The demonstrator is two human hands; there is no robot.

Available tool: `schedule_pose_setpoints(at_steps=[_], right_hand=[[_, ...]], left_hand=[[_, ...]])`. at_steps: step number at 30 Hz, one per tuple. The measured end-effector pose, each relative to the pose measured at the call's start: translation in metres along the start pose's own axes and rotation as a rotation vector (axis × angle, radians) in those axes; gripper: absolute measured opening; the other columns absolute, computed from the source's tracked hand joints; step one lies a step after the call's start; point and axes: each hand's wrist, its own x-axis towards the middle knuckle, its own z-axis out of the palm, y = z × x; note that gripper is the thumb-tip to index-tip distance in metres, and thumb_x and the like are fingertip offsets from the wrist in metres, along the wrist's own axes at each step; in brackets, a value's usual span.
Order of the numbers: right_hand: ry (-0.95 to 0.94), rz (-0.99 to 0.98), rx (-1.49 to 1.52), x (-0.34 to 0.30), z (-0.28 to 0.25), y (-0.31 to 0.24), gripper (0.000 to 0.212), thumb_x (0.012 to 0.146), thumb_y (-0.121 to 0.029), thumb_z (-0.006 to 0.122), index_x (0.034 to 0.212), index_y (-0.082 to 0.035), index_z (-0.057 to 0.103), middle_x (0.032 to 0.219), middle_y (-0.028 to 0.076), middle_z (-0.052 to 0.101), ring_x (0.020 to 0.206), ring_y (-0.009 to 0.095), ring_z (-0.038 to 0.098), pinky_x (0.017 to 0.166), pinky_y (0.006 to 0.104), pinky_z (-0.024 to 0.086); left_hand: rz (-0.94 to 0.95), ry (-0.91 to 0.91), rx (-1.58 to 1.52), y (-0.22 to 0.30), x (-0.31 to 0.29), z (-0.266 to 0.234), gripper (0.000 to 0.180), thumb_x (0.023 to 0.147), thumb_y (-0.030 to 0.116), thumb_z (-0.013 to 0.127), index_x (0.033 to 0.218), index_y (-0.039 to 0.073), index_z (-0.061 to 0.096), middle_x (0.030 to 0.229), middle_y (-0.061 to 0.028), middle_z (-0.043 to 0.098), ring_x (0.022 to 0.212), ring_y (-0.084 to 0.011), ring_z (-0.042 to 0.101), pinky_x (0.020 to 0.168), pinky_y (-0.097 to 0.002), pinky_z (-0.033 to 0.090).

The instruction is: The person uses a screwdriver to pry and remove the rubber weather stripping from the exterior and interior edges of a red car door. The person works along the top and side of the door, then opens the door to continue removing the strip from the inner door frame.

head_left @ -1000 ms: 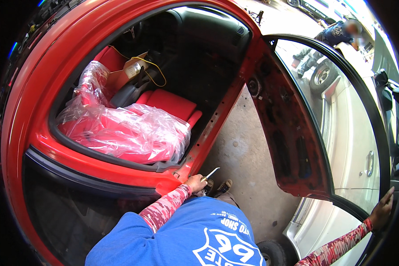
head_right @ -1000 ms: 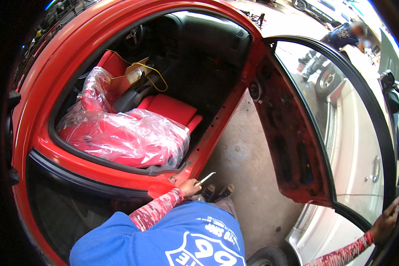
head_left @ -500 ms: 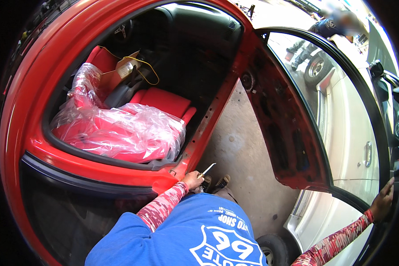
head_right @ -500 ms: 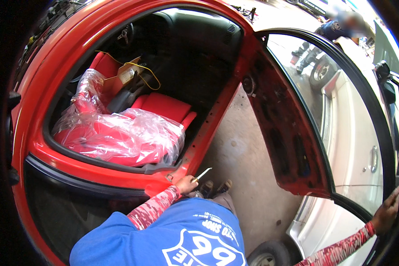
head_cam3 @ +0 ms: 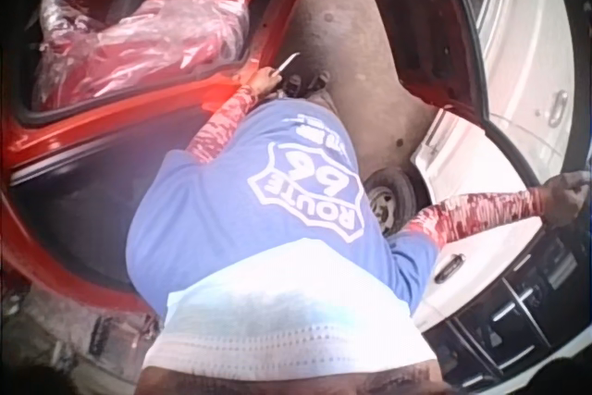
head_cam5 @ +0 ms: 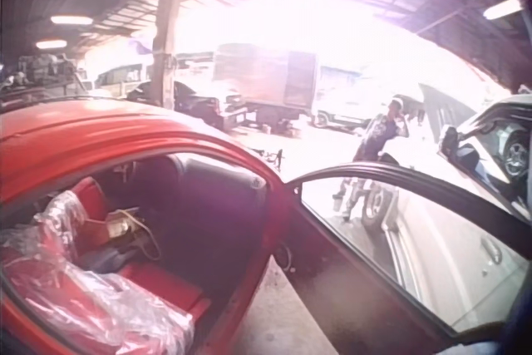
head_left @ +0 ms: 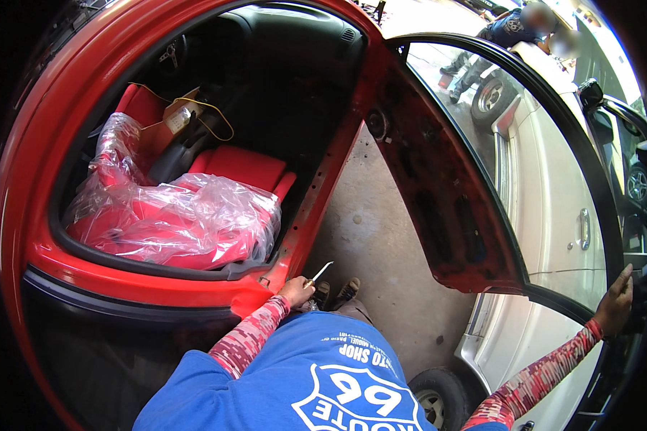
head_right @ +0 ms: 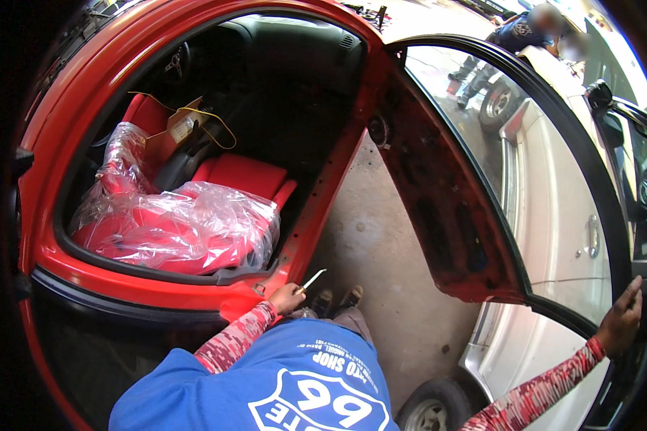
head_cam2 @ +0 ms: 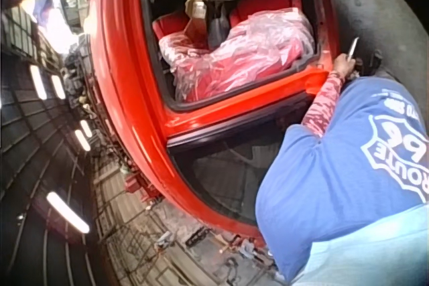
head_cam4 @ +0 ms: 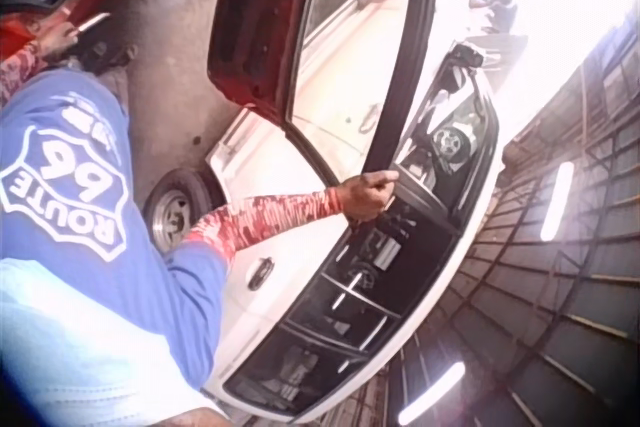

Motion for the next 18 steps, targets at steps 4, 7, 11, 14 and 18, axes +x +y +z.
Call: schedule_pose_setpoints(at_steps=[4, 7, 11, 14, 18], right_hand=[[0.014, -0.014, -0.013, 0.002, 0.005, 0.003, 0.083, 0.095, -0.083, 0.028, 0.132, -0.022, 0.071, 0.123, 0.010, 0.074, 0.113, 0.039, 0.069, 0.097, 0.0509, 0.054], [0.025, -0.012, -0.044, 0.003, 0.006, 0.003, 0.083, 0.095, -0.082, 0.029, 0.133, -0.022, 0.071, 0.124, 0.010, 0.074, 0.114, 0.039, 0.069, 0.098, 0.0505, 0.054], [-0.008, -0.003, -0.033, 0.002, 0.005, 0.005, 0.085, 0.095, -0.082, 0.029, 0.135, -0.019, 0.070, 0.126, 0.011, 0.073, 0.116, 0.039, 0.068, 0.099, 0.0504, 0.053], [0.001, 0.007, -0.021, 0.006, 0.009, 0.012, 0.083, 0.096, -0.081, 0.030, 0.137, -0.020, 0.068, 0.129, 0.012, 0.071, 0.117, 0.039, 0.067, 0.101, 0.0493, 0.052], [-0.075, -0.025, 0.014, 0.012, 0.012, 0.015, 0.065, 0.103, -0.068, 0.034, 0.142, -0.025, 0.063, 0.136, 0.012, 0.067, 0.122, 0.037, 0.065, 0.104, 0.0433, 0.050]], left_hand=[[-0.012, -0.031, -0.002, -0.004, 0.004, 0.003, 0.041, 0.093, 0.035, 0.068, 0.118, 0.001, 0.067, 0.080, -0.0087, 0.069, 0.062, -0.0175, 0.065, 0.058, -0.0352, 0.053], [-0.023, -0.036, -0.013, -0.002, 0.002, 0.002, 0.040, 0.094, 0.035, 0.068, 0.116, 0.002, 0.067, 0.079, -0.0088, 0.069, 0.061, -0.0180, 0.065, 0.057, -0.0355, 0.052], [-0.040, -0.049, 0.009, 0.001, -0.001, 0.001, 0.039, 0.093, 0.036, 0.067, 0.114, 0.002, 0.068, 0.082, -0.0114, 0.071, 0.066, -0.0207, 0.068, 0.062, -0.0370, 0.054], [0.000, -0.029, 0.072, 0.002, 0.000, 0.002, 0.041, 0.093, 0.037, 0.066, 0.114, 0.002, 0.070, 0.091, -0.0153, 0.074, 0.079, -0.0249, 0.072, 0.073, -0.0397, 0.057], [-0.008, -0.054, 0.087, -0.001, 0.003, 0.004, 0.047, 0.091, 0.039, 0.064, 0.123, 0.006, 0.070, 0.115, -0.0229, 0.073, 0.111, -0.0367, 0.070, 0.096, -0.0469, 0.054]])
